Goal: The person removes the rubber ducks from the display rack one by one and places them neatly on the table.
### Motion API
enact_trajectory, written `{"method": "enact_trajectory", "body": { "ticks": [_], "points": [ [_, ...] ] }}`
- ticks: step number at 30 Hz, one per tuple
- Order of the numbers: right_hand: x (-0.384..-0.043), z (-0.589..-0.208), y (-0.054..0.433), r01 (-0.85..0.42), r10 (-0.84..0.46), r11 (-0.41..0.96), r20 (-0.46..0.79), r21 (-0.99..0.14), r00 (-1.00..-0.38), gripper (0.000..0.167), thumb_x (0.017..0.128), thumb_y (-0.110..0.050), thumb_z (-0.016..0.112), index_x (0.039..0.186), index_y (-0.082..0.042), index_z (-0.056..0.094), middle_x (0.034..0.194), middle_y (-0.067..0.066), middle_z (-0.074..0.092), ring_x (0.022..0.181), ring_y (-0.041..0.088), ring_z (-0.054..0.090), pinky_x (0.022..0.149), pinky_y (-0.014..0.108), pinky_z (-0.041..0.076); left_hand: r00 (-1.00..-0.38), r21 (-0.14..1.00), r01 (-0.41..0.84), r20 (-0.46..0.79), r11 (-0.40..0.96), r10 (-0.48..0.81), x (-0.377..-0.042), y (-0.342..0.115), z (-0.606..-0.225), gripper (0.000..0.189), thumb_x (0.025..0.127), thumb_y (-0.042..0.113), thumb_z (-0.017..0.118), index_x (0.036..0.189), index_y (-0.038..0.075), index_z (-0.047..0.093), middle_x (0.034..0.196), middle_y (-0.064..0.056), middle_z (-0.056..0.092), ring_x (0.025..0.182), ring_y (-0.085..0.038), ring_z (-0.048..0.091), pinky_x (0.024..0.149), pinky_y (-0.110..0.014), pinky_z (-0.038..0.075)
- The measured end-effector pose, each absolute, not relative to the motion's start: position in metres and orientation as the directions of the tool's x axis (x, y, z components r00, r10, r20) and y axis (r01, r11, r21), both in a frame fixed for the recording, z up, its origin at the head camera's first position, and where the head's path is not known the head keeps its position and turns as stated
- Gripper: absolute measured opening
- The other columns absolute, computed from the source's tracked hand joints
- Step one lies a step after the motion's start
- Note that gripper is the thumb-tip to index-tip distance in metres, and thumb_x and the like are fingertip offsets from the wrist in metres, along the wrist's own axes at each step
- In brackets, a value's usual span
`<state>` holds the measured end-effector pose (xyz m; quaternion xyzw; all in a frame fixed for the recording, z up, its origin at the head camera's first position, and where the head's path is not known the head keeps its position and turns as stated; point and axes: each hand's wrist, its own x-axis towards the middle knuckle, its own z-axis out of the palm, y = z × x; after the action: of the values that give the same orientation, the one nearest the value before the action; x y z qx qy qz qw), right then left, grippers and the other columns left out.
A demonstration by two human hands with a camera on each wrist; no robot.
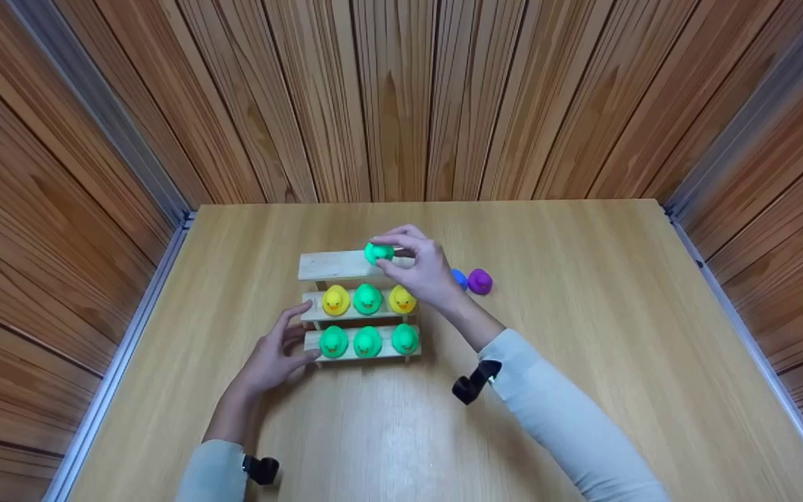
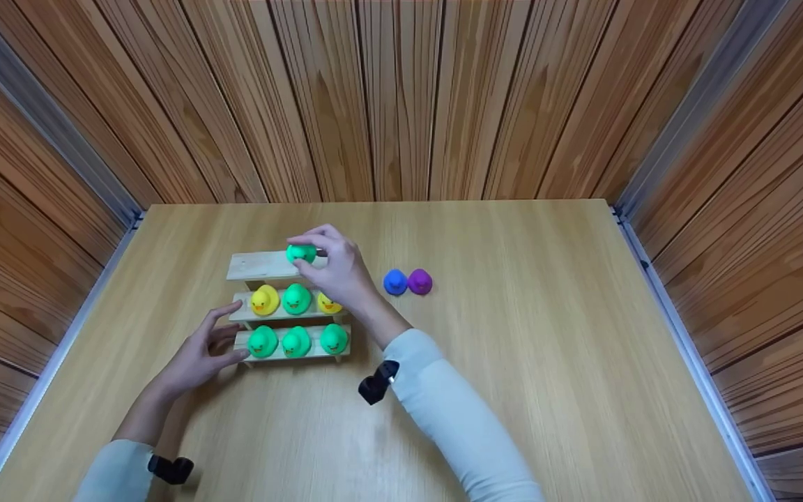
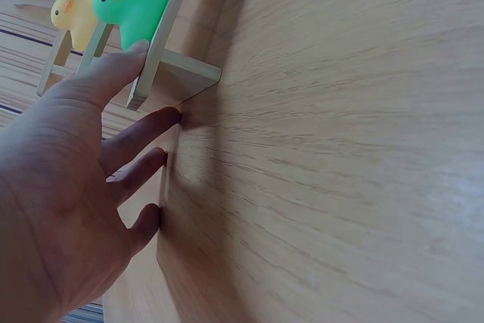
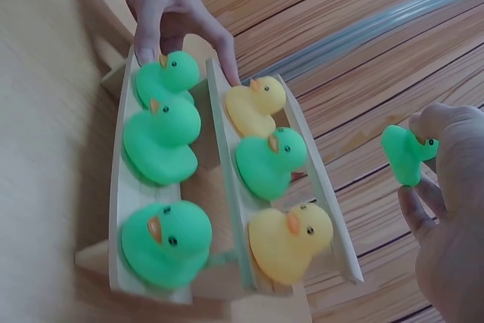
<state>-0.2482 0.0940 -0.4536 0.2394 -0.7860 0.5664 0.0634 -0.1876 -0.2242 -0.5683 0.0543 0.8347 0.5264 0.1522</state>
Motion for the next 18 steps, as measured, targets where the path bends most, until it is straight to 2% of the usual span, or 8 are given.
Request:
{"method": "enact_trajectory", "body": {
  "ticks": [7, 18],
  "points": [
    [-0.247, -0.452, 0.113, -0.458, -0.292, 0.262, 0.383, -0.850, -0.877, 0.033, 0.102, -0.002, 0.080, 0.135, 0.002, 0.078, 0.134, 0.022, 0.071, 0.127, 0.034, 0.073, 0.113, 0.041, 0.064, -0.945, 0.894, -0.063, -0.196, 0.443, 0.261, -0.189, -0.224, -0.567, 0.085, 0.105, 0.019, 0.082, 0.172, 0.038, 0.034, 0.179, -0.020, 0.046, 0.165, -0.046, 0.048, 0.137, -0.071, 0.032],
    [-0.243, -0.459, 0.139, -0.460, -0.251, 0.279, 0.398, -0.843, -0.882, 0.033, 0.100, 0.001, 0.081, 0.133, 0.003, 0.078, 0.133, 0.023, 0.072, 0.125, 0.036, 0.073, 0.112, 0.043, 0.065, -0.946, 0.893, -0.075, -0.205, 0.443, 0.253, -0.187, -0.224, -0.568, 0.086, 0.105, 0.019, 0.082, 0.173, 0.039, 0.033, 0.176, -0.022, 0.050, 0.165, -0.046, 0.048, 0.136, -0.072, 0.033]
  ]
}}
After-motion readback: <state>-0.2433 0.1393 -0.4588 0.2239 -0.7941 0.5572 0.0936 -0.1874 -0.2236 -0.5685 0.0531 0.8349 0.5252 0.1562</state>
